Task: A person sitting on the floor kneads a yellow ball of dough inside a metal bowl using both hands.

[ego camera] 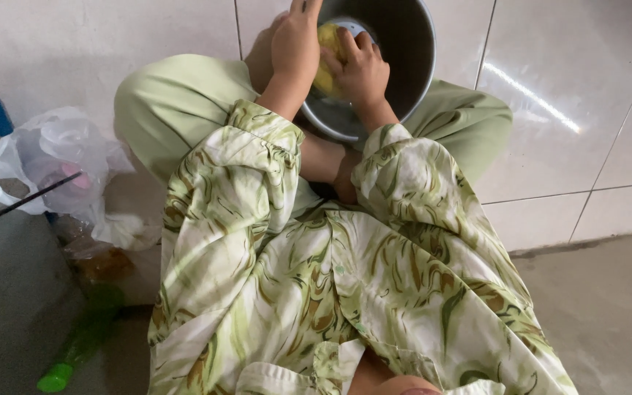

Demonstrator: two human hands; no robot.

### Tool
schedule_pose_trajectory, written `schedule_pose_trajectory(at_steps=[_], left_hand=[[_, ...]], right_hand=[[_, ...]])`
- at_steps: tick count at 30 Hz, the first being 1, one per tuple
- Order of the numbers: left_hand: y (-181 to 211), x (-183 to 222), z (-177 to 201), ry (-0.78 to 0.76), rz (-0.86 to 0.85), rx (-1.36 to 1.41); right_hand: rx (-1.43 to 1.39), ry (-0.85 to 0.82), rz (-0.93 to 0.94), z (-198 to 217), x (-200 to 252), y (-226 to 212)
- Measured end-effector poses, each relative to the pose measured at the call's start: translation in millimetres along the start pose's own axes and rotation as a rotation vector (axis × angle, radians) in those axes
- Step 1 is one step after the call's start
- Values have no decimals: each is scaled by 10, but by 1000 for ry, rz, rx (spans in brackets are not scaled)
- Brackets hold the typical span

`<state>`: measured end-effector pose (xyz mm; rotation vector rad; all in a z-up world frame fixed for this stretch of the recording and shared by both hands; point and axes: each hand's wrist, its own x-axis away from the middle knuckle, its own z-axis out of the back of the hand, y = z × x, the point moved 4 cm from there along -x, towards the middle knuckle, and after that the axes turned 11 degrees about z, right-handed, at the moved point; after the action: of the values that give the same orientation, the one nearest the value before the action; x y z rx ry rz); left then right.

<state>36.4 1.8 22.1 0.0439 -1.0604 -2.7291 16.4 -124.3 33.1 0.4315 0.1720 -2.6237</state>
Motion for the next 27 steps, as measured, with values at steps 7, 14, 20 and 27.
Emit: schedule_pose_trajectory(at_steps=[7, 14, 20, 27], left_hand=[[-25, 27, -34, 27, -54, -77], [337, 375, -167, -84, -458, -263], [284, 342, -950, -432, -289, -674], [381, 253, -874, -137, -426, -523]], right_hand=[[-276, -97, -85, 62, -57, 352], [-737, 21, -17, 879, -2, 610], [-704, 214, -377, 278, 494, 1274], [-669, 57, -551, -21, 546, 1317]])
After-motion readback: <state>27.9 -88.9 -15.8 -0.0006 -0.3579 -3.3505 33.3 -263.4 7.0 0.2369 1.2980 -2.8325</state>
